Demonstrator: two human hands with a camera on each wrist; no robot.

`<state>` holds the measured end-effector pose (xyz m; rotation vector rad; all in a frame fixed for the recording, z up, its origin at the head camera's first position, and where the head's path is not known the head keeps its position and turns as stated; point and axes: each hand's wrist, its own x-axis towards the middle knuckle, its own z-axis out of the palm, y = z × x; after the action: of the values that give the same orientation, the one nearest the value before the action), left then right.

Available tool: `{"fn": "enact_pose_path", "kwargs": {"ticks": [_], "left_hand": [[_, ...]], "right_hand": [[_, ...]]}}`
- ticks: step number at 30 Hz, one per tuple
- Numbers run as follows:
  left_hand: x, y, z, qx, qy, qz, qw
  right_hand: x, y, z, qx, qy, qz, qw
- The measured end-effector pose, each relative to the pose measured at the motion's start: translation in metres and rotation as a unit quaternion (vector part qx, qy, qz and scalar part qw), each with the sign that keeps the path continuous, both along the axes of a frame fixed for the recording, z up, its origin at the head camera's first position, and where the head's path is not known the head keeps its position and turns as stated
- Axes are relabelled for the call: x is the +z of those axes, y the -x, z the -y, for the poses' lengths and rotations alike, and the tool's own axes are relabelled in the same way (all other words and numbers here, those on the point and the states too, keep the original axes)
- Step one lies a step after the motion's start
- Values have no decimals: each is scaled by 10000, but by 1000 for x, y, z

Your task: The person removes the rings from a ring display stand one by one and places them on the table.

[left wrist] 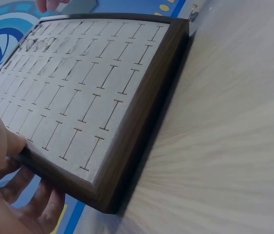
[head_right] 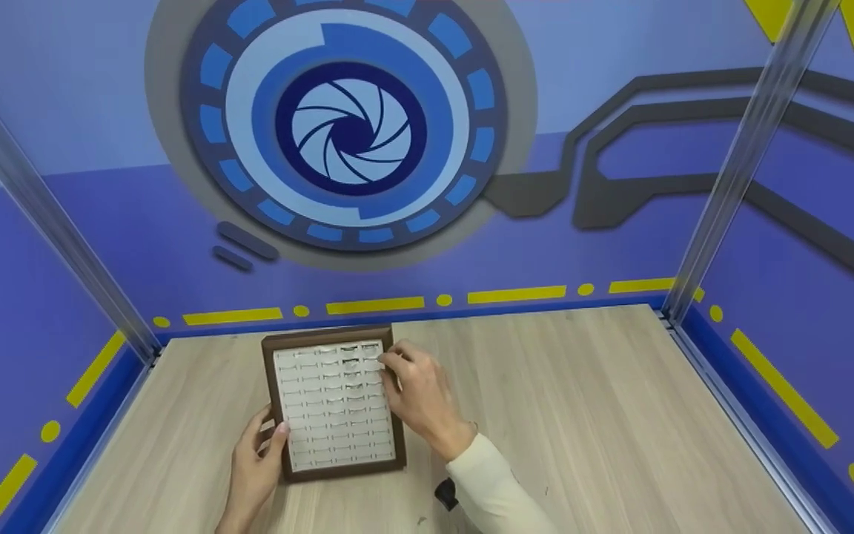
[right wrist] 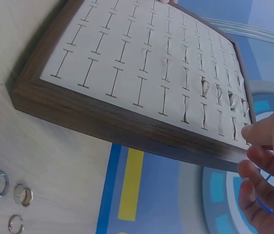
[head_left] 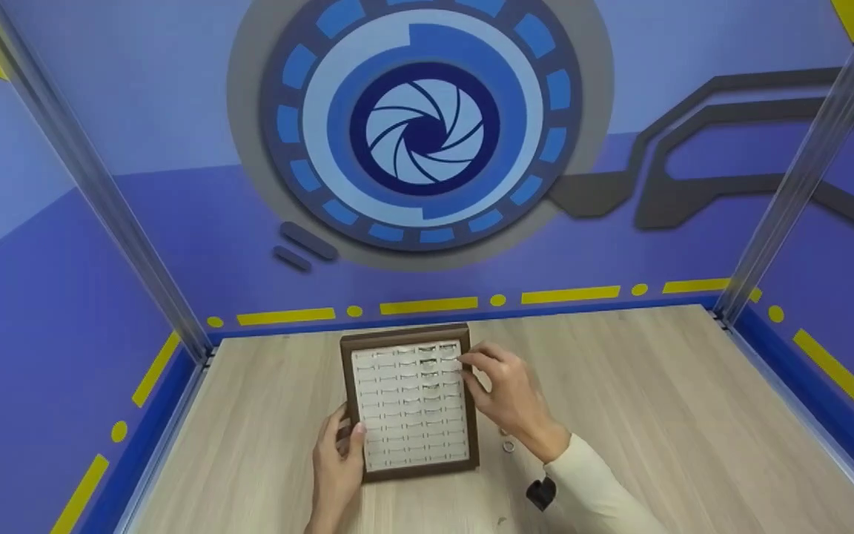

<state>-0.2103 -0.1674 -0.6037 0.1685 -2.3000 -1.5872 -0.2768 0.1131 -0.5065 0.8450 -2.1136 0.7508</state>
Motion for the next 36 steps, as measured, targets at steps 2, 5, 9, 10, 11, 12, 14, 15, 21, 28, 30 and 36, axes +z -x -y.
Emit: {"fn": "enact_pose_path", "kwargs": {"ticks": [2,5,9,10,11,12,14,15,21,28,30,36], "left_hand": [[0,0,0,-33,-4,-57,10000],[0,0,0,-49,-37,-46,10000],[1,-1,1,-88,-75,-8,9999],[1,-1,1,-97,-77,7,9999],[1,0,1,-100,-74,11,9999],[1,0,1,-104,-74,23,9999],[1,0,1,-87,-63,35,9999],[0,0,1,-74,-57,51,9999],[0,2,1,-35,-24,168,9998],[0,1,0,-43,40,48,10000],[0,1,0,-25,69,-20,10000],[1,0,0,-10,66,-123,9999]], "right_hand": [[2,2,3,-111,-92,-127,9998],[5,6,6,-225,-206,-267,9992],[7,10,12,-266,-215,-338,9988],[8,12,13,-262,-208,-353,9988],[8,13,14,-229,-200,-360,9989],[8,15,15,-188,-186,-375,9989],[9,17,17,-122,-178,-411,9989],[9,18,18,-120,-198,-424,9988],[9,19,22,-435,-439,-439,9971],[7,23,25,-377,-291,-572,9972],[6,24,26,-320,-233,-645,9971],[5,26,26,-241,-165,-779,9965]]}}
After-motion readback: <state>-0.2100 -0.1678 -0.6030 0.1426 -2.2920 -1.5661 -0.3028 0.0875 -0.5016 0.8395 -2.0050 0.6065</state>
